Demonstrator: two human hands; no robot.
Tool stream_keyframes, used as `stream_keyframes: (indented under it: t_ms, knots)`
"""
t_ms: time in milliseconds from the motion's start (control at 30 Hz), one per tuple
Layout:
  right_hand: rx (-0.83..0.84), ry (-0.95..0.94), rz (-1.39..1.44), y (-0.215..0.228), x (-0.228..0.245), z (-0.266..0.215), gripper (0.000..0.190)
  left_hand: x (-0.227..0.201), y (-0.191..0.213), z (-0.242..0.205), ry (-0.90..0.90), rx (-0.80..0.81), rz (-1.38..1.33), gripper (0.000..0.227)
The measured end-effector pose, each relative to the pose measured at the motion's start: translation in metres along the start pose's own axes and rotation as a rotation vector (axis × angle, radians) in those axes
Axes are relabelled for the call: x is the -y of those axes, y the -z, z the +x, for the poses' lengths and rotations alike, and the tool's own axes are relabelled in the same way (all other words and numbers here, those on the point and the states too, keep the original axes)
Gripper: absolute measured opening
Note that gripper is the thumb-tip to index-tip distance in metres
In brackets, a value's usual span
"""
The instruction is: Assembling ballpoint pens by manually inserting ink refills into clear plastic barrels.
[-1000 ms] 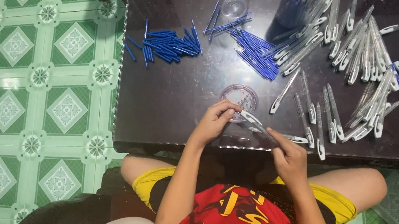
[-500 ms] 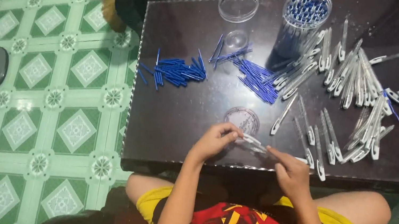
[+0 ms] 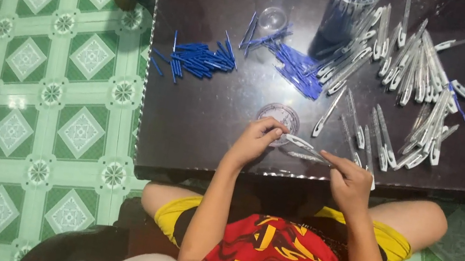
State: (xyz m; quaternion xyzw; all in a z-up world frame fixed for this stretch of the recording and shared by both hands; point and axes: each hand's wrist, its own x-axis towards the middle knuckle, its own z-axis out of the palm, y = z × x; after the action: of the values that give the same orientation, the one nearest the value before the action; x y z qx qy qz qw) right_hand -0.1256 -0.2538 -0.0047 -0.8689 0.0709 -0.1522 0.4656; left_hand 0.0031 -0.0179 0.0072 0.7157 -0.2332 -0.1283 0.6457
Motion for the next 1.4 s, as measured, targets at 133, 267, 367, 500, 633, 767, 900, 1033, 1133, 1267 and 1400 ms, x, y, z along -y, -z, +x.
stream_keyframes:
  t_ms: [133,267,367,500,633,767,900,1033,1133,1267,1400]
  knots:
    - [0.011,-0.056,0.077,-0.003,0.000,-0.003,0.050,-0.001,0.001,-0.003,-0.038,0.030,-0.045,0.016]
    - [0.082,-0.169,0.178,-0.003,-0.002,-0.004,0.051,-0.009,0.004,-0.007,-0.048,0.056,-0.085,0.016]
    - [0.157,-0.215,0.203,0.001,-0.001,-0.002,0.052,-0.009,0.003,-0.011,0.048,0.082,-0.113,0.017]
    - [0.265,-0.285,0.325,0.009,0.008,-0.001,0.054,-0.013,0.006,-0.020,0.085,0.063,-0.154,0.024]
    - [0.538,-0.255,0.353,0.012,0.012,-0.002,0.033,0.012,0.001,-0.040,0.192,0.073,-0.248,0.019]
    - [0.782,-0.246,0.453,-0.010,-0.008,-0.015,0.031,0.019,-0.015,-0.065,0.289,0.006,-0.281,0.017]
    - [0.913,-0.351,0.816,-0.033,-0.001,-0.030,0.051,0.051,-0.034,-0.070,0.334,-0.089,-0.265,0.016]
    - [0.685,-0.532,1.018,-0.065,-0.005,-0.037,0.052,0.062,-0.043,-0.059,0.345,-0.317,-0.100,0.016]
    - [0.588,-0.575,1.091,-0.086,-0.017,-0.040,0.037,0.048,-0.049,-0.059,0.264,-0.381,-0.028,0.017]
    - [0.560,-0.545,1.196,-0.091,-0.012,-0.030,0.021,0.028,-0.049,-0.059,0.055,-0.354,0.040,0.017]
    - [0.499,-0.572,1.093,-0.084,0.005,-0.019,0.027,0.018,-0.042,-0.051,-0.165,-0.345,0.207,0.010]
